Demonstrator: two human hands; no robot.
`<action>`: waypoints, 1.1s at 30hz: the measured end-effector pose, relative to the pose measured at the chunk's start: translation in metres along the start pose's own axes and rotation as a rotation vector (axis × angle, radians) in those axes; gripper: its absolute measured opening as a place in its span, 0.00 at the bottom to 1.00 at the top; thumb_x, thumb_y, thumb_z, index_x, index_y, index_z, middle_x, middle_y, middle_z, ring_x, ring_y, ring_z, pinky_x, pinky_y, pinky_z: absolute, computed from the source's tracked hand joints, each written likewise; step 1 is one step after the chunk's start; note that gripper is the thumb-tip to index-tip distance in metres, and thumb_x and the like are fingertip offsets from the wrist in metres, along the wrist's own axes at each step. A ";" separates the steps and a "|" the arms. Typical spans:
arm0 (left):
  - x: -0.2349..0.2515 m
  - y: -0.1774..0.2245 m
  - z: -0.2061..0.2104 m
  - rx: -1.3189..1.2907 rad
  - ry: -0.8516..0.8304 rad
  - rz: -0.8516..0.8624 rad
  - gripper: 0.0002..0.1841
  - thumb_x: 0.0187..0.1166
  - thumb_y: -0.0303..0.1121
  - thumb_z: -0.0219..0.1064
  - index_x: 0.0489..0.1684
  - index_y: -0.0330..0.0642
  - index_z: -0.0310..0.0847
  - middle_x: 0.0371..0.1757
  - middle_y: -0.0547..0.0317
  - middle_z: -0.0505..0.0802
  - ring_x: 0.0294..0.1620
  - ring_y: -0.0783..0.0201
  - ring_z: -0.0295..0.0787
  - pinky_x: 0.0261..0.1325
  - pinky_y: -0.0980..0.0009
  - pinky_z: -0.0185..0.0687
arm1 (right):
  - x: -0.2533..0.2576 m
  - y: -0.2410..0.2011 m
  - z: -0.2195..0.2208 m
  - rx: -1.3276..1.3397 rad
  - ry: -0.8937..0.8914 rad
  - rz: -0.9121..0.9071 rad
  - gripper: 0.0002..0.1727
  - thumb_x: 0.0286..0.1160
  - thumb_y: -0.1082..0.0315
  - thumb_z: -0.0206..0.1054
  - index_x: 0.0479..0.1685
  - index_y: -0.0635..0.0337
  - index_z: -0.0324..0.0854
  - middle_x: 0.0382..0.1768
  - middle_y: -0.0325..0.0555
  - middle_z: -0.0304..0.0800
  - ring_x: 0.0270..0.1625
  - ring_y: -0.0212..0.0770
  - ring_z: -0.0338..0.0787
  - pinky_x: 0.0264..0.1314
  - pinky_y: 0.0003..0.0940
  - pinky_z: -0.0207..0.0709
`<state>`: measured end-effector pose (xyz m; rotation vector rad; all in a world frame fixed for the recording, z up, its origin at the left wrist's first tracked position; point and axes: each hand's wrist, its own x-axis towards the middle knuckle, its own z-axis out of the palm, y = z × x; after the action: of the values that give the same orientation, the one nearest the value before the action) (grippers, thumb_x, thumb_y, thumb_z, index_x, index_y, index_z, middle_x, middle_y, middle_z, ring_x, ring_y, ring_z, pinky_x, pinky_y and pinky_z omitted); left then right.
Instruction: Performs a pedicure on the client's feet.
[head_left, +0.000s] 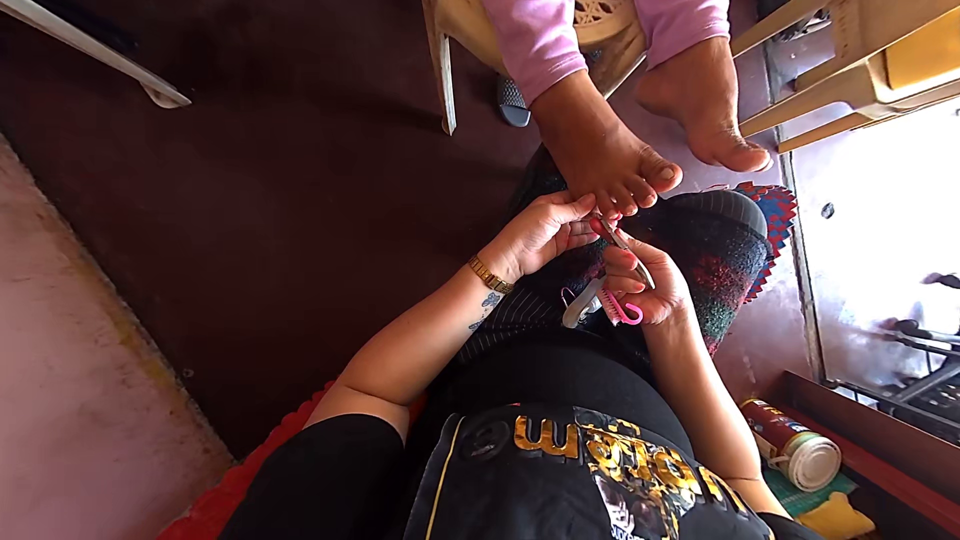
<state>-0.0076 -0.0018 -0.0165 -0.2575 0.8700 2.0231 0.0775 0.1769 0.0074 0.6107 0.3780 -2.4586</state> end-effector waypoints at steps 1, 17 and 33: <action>0.000 0.000 0.000 0.002 -0.001 0.001 0.10 0.92 0.30 0.52 0.60 0.38 0.76 0.49 0.52 0.92 0.52 0.60 0.93 0.63 0.64 0.87 | 0.000 0.000 0.000 0.019 -0.003 0.003 0.14 0.91 0.62 0.52 0.59 0.57 0.78 0.18 0.35 0.78 0.13 0.25 0.78 0.16 0.15 0.75; -0.002 0.000 0.001 0.018 0.001 0.014 0.10 0.92 0.30 0.51 0.56 0.39 0.77 0.47 0.53 0.92 0.51 0.61 0.92 0.62 0.64 0.87 | 0.001 0.000 -0.003 0.199 -0.047 0.076 0.12 0.88 0.64 0.54 0.55 0.59 0.78 0.19 0.36 0.79 0.13 0.25 0.78 0.16 0.14 0.74; -0.001 -0.001 0.003 0.036 0.020 0.029 0.09 0.91 0.30 0.52 0.59 0.40 0.75 0.47 0.55 0.92 0.49 0.62 0.92 0.61 0.65 0.88 | 0.001 0.007 0.011 -0.392 0.224 -0.237 0.17 0.93 0.64 0.49 0.59 0.62 0.81 0.17 0.36 0.79 0.11 0.23 0.75 0.12 0.15 0.71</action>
<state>-0.0053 0.0003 -0.0141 -0.2463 0.9267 2.0331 0.0773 0.1663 0.0158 0.7025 1.0456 -2.4370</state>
